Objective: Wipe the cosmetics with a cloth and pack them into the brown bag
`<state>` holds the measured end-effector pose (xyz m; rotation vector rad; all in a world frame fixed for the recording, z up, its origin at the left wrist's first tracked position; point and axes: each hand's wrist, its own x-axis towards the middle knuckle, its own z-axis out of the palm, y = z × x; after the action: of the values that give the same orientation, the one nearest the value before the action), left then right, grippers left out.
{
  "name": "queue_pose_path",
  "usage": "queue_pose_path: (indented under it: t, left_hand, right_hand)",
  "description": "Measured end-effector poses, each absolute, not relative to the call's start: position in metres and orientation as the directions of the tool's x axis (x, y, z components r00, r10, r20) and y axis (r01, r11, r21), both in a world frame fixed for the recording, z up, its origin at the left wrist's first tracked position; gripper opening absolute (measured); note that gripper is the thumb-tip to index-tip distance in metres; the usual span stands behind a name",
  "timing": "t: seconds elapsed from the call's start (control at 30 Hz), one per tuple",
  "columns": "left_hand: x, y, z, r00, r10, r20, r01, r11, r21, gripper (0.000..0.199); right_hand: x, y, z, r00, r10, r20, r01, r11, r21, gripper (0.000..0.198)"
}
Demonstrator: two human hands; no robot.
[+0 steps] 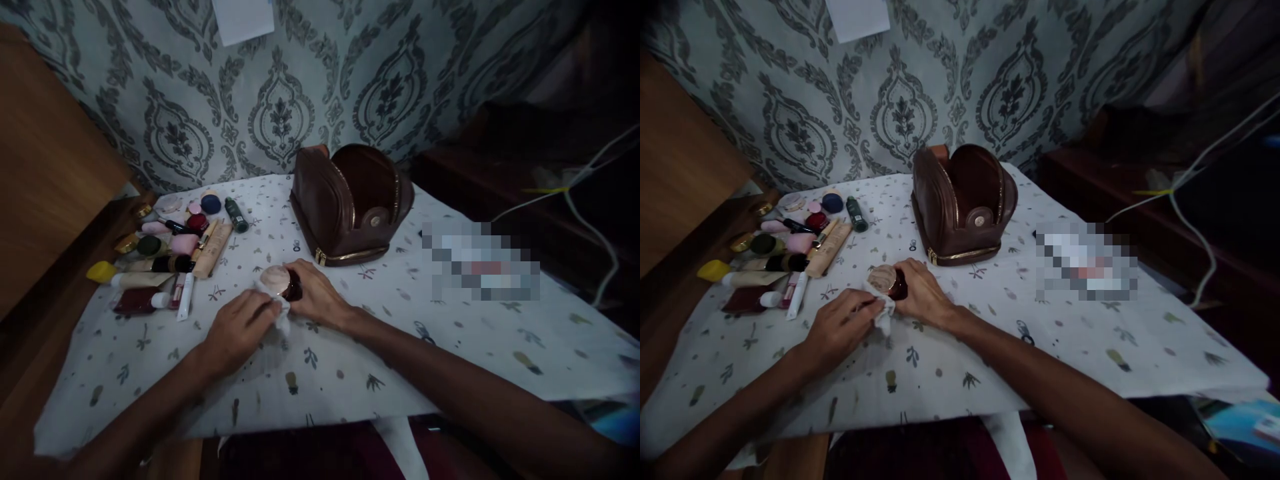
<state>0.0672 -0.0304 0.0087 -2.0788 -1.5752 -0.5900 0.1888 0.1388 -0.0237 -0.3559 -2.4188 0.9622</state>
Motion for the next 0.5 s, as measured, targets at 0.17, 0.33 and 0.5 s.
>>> queue_pose_path:
  t: [0.17,0.33,0.5]
  left_hand:
    - [0.086,-0.008,0.017,0.315,0.774,0.55,0.942,-0.182,-0.283,0.016]
    - [0.088,0.018,0.034,0.038,0.855,0.518,0.999,-0.018,-0.043,0.014]
    - [0.048,0.037,0.038,-0.233,0.892,0.387,0.926,0.081,0.37,0.016]
  right_hand:
    - [0.192,0.14,-0.027,-0.828,0.242,0.506,-0.12,0.804,-0.582,0.039]
    - [0.188,0.138,-0.035,-0.792,0.257,0.554,-0.095,0.844,-0.528,0.022]
    - [0.189,0.134,-0.033,-0.829,0.334,0.448,-0.014,0.789,-0.614,0.075]
